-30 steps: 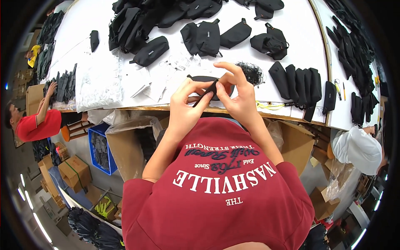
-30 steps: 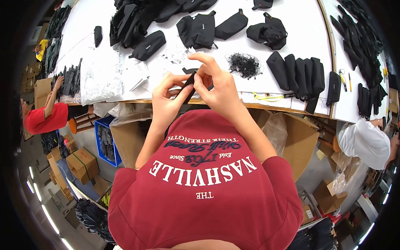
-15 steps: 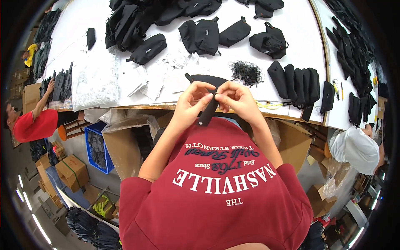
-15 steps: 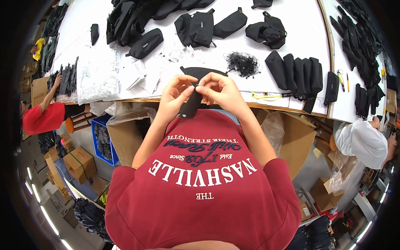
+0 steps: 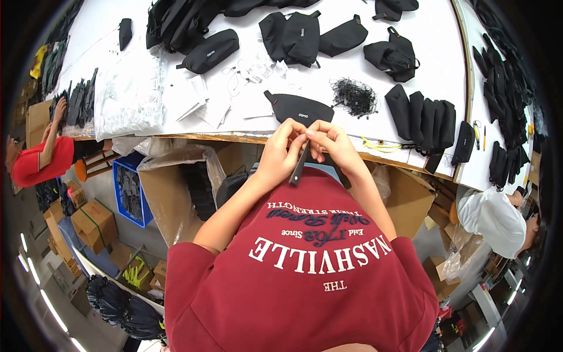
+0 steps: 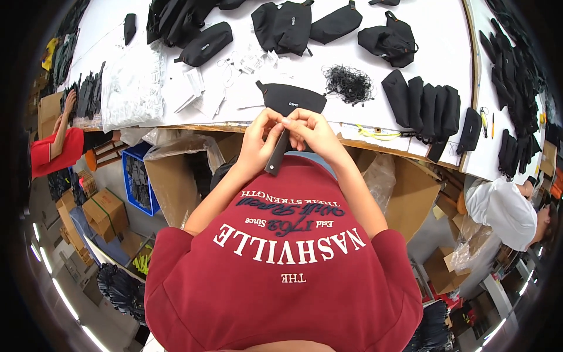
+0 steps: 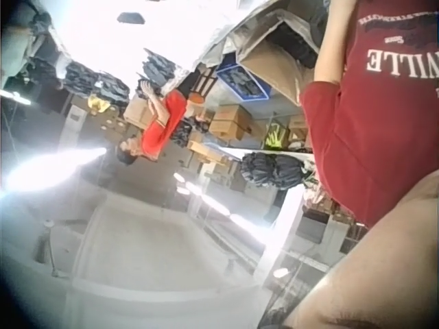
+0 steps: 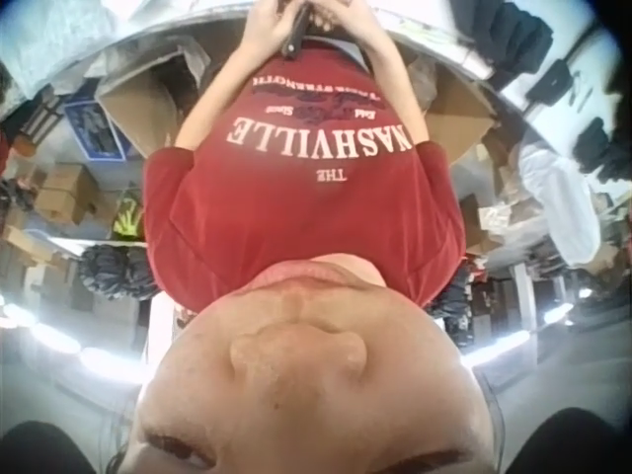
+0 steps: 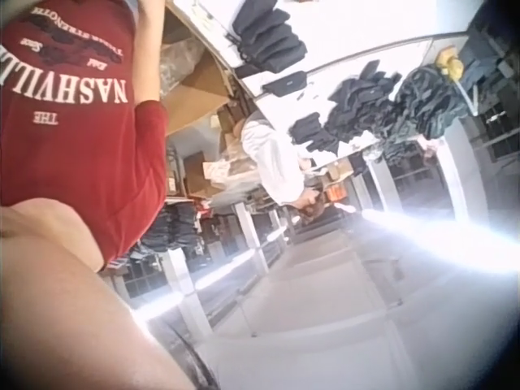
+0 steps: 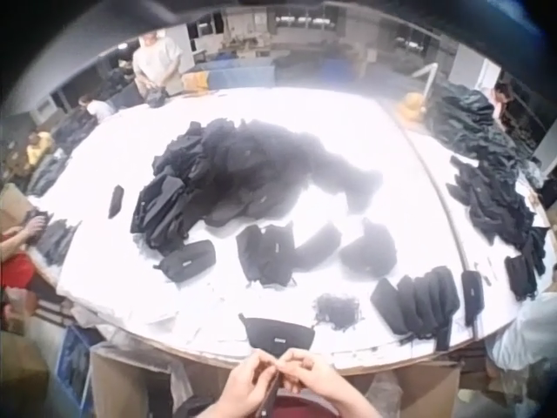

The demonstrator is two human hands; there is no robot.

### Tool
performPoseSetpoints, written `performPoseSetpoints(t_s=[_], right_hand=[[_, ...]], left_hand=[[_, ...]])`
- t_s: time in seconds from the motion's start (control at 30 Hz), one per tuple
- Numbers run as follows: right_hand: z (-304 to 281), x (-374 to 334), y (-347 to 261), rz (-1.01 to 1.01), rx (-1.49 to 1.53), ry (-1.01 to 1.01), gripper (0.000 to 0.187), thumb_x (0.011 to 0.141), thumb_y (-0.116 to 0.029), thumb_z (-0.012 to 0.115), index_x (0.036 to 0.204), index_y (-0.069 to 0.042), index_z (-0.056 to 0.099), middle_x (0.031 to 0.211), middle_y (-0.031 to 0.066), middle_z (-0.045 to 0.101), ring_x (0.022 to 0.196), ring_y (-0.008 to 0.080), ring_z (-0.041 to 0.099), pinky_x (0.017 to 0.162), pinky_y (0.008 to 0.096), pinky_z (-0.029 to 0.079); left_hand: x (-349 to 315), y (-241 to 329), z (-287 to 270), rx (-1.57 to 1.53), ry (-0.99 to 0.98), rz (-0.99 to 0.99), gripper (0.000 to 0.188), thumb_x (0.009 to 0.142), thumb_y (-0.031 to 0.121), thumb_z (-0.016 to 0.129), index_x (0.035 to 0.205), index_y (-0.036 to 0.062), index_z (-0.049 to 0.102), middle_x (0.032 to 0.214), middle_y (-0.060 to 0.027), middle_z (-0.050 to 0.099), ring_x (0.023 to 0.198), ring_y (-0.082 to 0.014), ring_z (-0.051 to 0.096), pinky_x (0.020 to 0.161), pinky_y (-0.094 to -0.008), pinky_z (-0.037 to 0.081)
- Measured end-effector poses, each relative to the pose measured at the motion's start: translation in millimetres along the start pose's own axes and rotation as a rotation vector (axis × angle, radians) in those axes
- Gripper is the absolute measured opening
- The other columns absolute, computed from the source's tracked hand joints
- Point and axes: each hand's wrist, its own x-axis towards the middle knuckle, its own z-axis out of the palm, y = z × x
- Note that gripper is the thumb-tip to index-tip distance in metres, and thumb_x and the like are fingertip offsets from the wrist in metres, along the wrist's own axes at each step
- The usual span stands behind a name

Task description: Inspecting and assembling small black fabric pouches or cases at a workbench.

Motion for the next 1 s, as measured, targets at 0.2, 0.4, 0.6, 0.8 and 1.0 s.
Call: performPoseSetpoints(t_s=[0.2,0.4,0.6,0.8,1.0], right_hand=[[-11.8,7.0,-7.9,0.062,0.055,-0.076,0.015,0.088,-0.019,0.056,0.084,-0.005,0.056,0.062,0.0007,0.054,0.053,0.0073,0.054,0.051,0.018,0.043],[-21.5,11.3,-12.0,-0.081,0.042,0.025,0.014,0.085,-0.015,0.06,0.089,-0.001,0.061,0.064,0.0035,0.059,0.054,0.0062,0.054,0.051,0.0179,0.042],[-25.3,-1.3,-24.8,-0.174,0.015,0.106,0.014,0.084,-0.015,0.062,0.087,-0.002,0.063,0.062,0.0007,0.057,0.051,0.0043,0.05,0.049,0.0167,0.039],[-6.2,-8.8,-24.7,-0.391,-0.395,0.387,0.012,0.081,-0.014,0.066,0.081,-0.002,0.064,0.054,-0.0043,0.05,0.048,0.0014,0.042,0.043,0.0199,0.03],[8.8,-6.5,-31.1,-0.434,-0.821,0.556,0.01,0.078,-0.014,0.066,0.083,-0.005,0.066,0.047,0.001,0.039,0.044,0.0065,0.035,0.043,0.0251,0.027]], left_hand=[[16.9,-9.6,-7.8,0.138,0.099,-0.029,0.006,0.091,0.008,0.049,0.092,0.0025,0.05,0.071,-0.0047,0.05,0.056,-0.0101,0.049,0.052,-0.0236,0.039],[72.8,-151.0,-60.6,0.381,0.41,-0.348,0.043,0.083,0.04,0.061,0.094,-0.0012,0.06,0.077,-0.0096,0.061,0.06,-0.0098,0.054,0.056,-0.0254,0.045],[97.0,-151.1,-52.2,-0.106,0.52,-0.41,0.03,0.076,0.029,0.072,0.079,0.0005,0.064,0.066,-0.0021,0.059,0.051,-0.0076,0.049,0.048,-0.0215,0.04],[66.9,-47.3,-24.0,-0.311,0.23,-0.274,0.024,0.081,0.014,0.066,0.101,0.0006,0.061,0.068,0.0009,0.058,0.055,-0.0048,0.049,0.05,-0.0177,0.037],[37.0,12.7,-15.8,-0.531,0.003,-0.351,0.031,0.083,0.012,0.062,0.112,0.0007,0.061,0.071,0.0018,0.059,0.053,-0.0025,0.046,0.048,-0.0158,0.034]])
